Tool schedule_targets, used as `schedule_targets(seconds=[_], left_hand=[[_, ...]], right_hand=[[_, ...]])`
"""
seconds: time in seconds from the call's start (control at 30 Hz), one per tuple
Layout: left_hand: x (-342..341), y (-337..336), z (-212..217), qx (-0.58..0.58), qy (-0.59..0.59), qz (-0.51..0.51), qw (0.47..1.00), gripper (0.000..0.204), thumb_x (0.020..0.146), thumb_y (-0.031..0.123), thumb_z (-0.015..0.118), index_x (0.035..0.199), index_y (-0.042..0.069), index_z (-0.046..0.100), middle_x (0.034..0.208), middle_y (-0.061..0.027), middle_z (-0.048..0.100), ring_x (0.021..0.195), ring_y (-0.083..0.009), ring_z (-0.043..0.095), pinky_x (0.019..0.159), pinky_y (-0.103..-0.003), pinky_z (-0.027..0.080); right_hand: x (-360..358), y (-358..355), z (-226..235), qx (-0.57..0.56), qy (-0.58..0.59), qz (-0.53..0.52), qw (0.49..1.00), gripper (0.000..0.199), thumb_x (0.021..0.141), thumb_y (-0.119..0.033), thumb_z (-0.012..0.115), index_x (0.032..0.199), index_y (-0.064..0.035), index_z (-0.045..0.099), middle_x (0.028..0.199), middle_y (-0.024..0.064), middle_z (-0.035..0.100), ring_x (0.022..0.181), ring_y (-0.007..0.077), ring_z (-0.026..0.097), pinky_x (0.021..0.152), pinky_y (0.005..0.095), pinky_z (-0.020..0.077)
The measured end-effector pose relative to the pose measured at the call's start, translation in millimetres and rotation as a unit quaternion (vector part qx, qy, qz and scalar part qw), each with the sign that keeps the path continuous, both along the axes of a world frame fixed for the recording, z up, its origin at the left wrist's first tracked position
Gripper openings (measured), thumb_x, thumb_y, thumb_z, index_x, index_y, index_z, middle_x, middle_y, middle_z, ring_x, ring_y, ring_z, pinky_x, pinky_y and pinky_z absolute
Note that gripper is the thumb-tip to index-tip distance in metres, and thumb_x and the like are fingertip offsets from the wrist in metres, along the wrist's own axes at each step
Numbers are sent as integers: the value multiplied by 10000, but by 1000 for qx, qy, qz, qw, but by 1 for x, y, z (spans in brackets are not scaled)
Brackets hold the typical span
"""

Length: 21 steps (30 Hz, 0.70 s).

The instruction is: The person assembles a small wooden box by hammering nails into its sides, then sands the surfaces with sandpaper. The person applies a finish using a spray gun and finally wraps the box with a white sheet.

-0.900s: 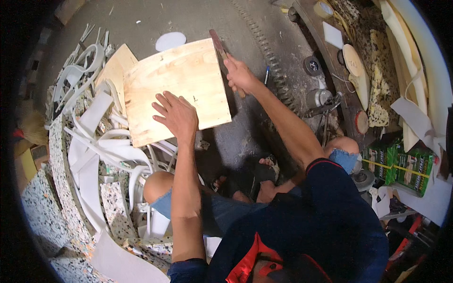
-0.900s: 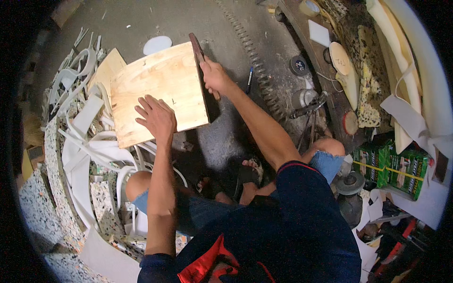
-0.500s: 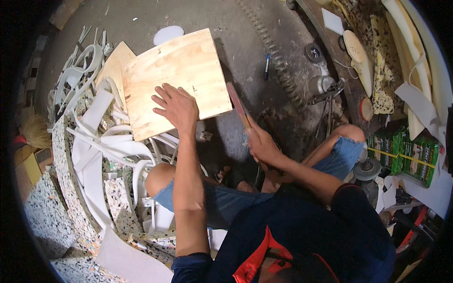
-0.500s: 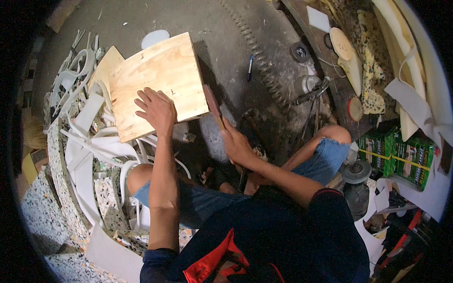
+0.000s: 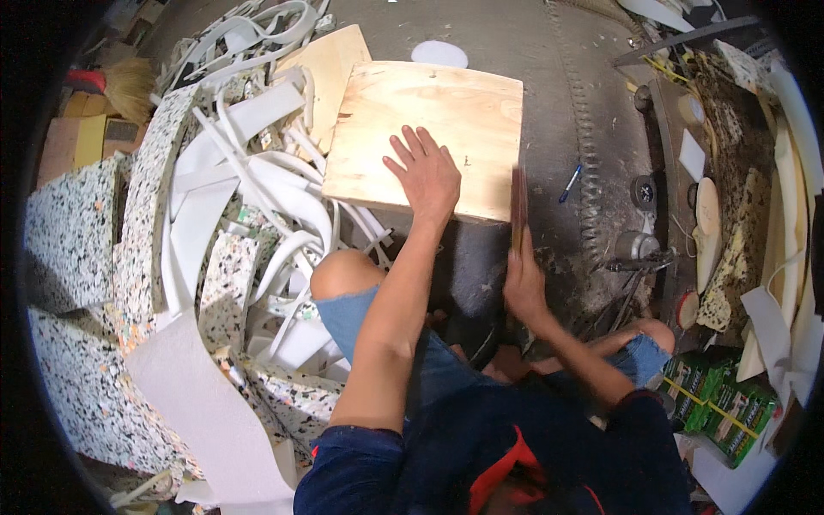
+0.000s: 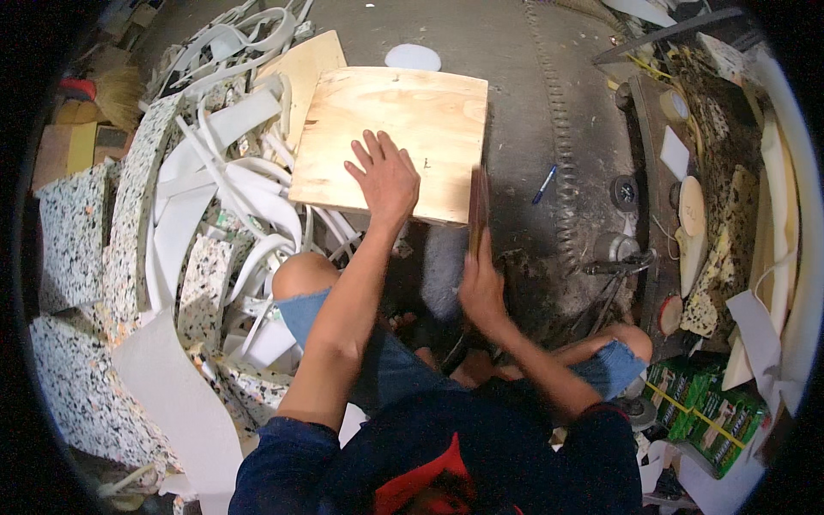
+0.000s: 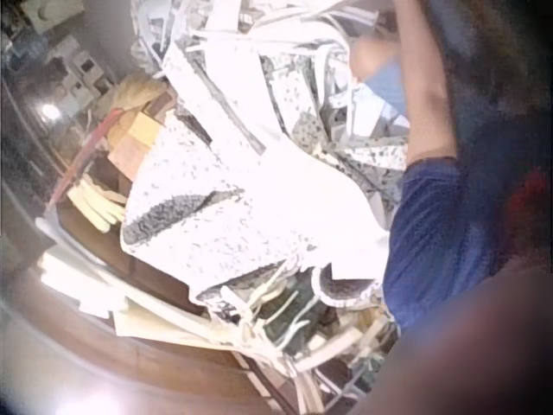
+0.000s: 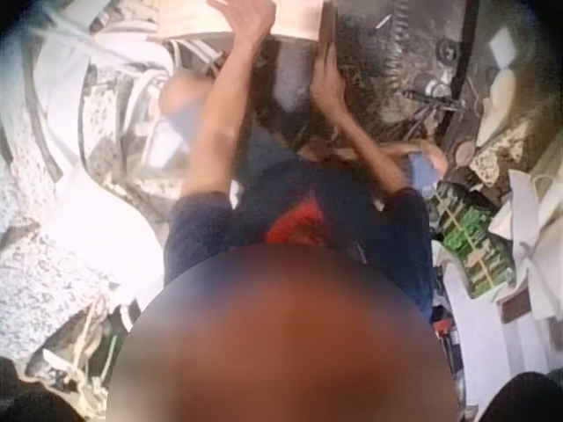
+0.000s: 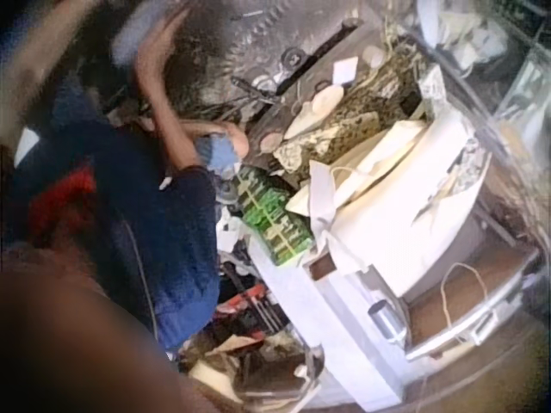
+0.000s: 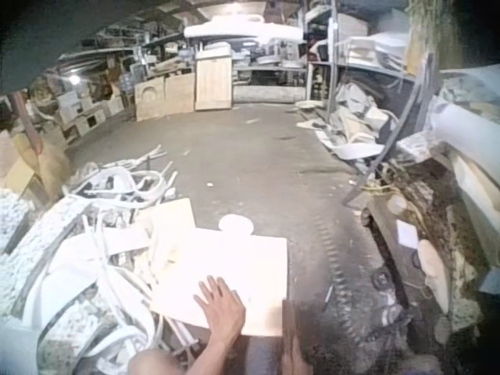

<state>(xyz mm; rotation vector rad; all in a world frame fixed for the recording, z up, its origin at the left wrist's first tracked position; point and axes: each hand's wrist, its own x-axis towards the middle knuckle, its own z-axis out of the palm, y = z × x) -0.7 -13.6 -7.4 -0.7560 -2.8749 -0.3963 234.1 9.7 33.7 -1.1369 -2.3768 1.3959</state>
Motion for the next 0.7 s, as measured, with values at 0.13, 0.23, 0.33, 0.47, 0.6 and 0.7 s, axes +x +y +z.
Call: schedule_targets(seconds=[0.13, 0.23, 0.33, 0.47, 0.6, 0.7], left_hand=[[-1, -1, 0, 50, -20, -16, 998, 544, 1019, 277, 469, 1441, -58, 396, 1545, -295, 342, 1454, -530, 237, 1128, -702, 210], [0, -6, 0, 48, -14, -15, 999, 548, 1008, 298, 482, 1450, -20, 412, 1554, -285, 337, 1460, -526, 229, 1144, -702, 183], [-3, -10, -3, 68, -49, -32, 996, 573, 984, 309, 543, 1444, -17, 442, 1560, -308, 322, 1483, -522, 184, 1169, -704, 119], [-5, -11, -8, 138, -60, -32, 988, 542, 975, 332, 557, 1412, 15, 501, 1549, -293, 359, 1497, -493, 184, 1188, -690, 54], [-10, -12, -13, 198, -73, -20, 977, 359, 971, 325, 601, 1141, 27, 705, 1506, -224, 456, 1471, -462, 266, 1190, -681, 58], [-20, -11, -10, 263, -71, 1, 962, 377, 960, 356, 634, 851, 16, 752, 1294, -192, 629, 1391, -426, 414, 1172, -645, 147]], right_hand=[[84, -20, 7, -99, -98, 6, 990, 563, 1071, -251, 396, 1552, 27, 304, 1271, 280, 626, 1098, 325, 667, 955, 384, 494], [102, 3, -18, -123, -78, -28, 989, 585, 1052, -270, 477, 1537, 20, 326, 1220, 302, 642, 949, 444, 702, 866, 473, 545], [102, 27, -59, 31, -118, -27, 992, 573, 1018, -268, 528, 1503, -7, 372, 1212, 350, 623, 990, 504, 661, 882, 550, 502], [112, 54, -96, 53, -180, -64, 980, 573, 975, -236, 590, 1480, -32, 411, 1161, 327, 644, 1028, 482, 659, 903, 588, 473], [127, 67, -113, 325, -333, 24, 885, 517, 931, -230, 639, 1380, -34, 475, 1127, 273, 647, 1022, 490, 661, 862, 593, 503], [124, 60, -129, 276, -377, 99, 879, 431, 917, -258, 650, 1238, 0, 522, 1138, 272, 629, 1058, 487, 647, 892, 563, 519]])
